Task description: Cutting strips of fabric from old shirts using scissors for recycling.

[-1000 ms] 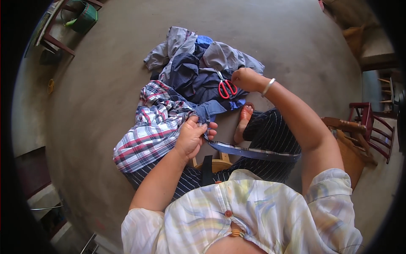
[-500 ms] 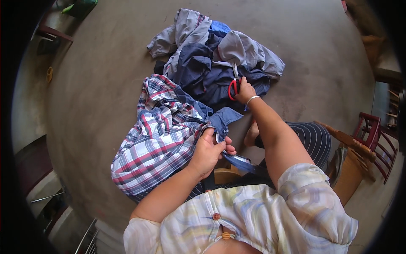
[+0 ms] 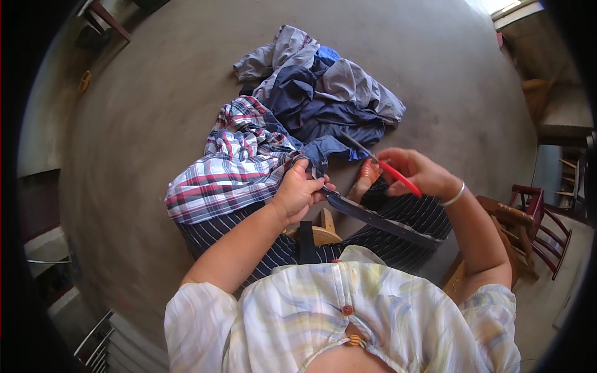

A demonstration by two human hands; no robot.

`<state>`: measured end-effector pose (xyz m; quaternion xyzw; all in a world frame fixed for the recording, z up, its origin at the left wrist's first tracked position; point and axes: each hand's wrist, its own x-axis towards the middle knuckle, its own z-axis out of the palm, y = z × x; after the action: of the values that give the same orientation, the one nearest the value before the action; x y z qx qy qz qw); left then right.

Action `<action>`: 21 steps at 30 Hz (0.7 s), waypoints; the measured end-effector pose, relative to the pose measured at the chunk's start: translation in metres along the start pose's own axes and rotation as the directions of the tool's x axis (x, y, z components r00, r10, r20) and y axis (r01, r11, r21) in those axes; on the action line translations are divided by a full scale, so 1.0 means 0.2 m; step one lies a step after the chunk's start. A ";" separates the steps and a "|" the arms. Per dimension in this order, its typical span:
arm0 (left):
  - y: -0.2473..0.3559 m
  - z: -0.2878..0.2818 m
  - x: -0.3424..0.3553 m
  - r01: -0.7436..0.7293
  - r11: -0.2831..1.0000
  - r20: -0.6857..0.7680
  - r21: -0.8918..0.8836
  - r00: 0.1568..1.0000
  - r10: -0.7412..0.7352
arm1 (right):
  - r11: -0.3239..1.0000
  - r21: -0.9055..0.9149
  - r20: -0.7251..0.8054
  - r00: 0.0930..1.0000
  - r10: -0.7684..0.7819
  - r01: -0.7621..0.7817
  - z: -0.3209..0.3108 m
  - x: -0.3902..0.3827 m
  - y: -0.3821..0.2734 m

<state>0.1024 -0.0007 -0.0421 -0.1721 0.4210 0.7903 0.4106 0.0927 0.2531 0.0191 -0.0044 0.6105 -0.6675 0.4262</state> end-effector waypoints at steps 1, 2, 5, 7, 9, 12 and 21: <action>-0.01 0.00 -0.02 0.011 1.000 -0.012 -0.005 1.000 -0.011 | 0.999 0.023 0.044 0.998 0.034 -0.035 0.04 -0.04 0.02; -0.01 0.00 -0.04 -0.001 1.000 0.013 -0.028 1.000 0.001 | 0.997 -0.029 0.018 0.997 0.071 -0.071 0.08 -0.05 0.06; -0.02 0.00 -0.08 0.023 0.999 0.010 -0.029 1.000 -0.023 | 0.946 -0.271 -0.001 0.983 0.185 -0.178 0.13 -0.04 0.13; -0.02 0.00 -0.09 0.021 1.000 0.001 -0.005 1.000 -0.021 | 0.962 -0.235 0.038 0.987 0.153 -0.140 0.17 0.00 0.17; -0.02 -0.01 -0.10 0.017 1.000 -0.006 0.010 1.000 -0.017 | 0.948 -0.309 0.061 0.993 0.099 -0.075 0.20 0.03 0.18; -0.05 -0.03 -0.13 0.015 1.000 -0.014 -0.006 1.000 -0.015 | 0.922 -0.387 0.100 0.994 0.038 0.003 0.26 0.06 0.17; -0.08 -0.05 -0.15 -0.041 0.998 0.003 0.039 0.999 0.041 | 0.884 -0.459 0.164 0.986 -0.010 0.085 0.37 0.13 0.16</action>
<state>0.1324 -0.0194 -0.0373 -0.1544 0.4391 0.7906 0.3979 0.1325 0.1822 -0.0010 -0.1736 0.7168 -0.5097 0.4430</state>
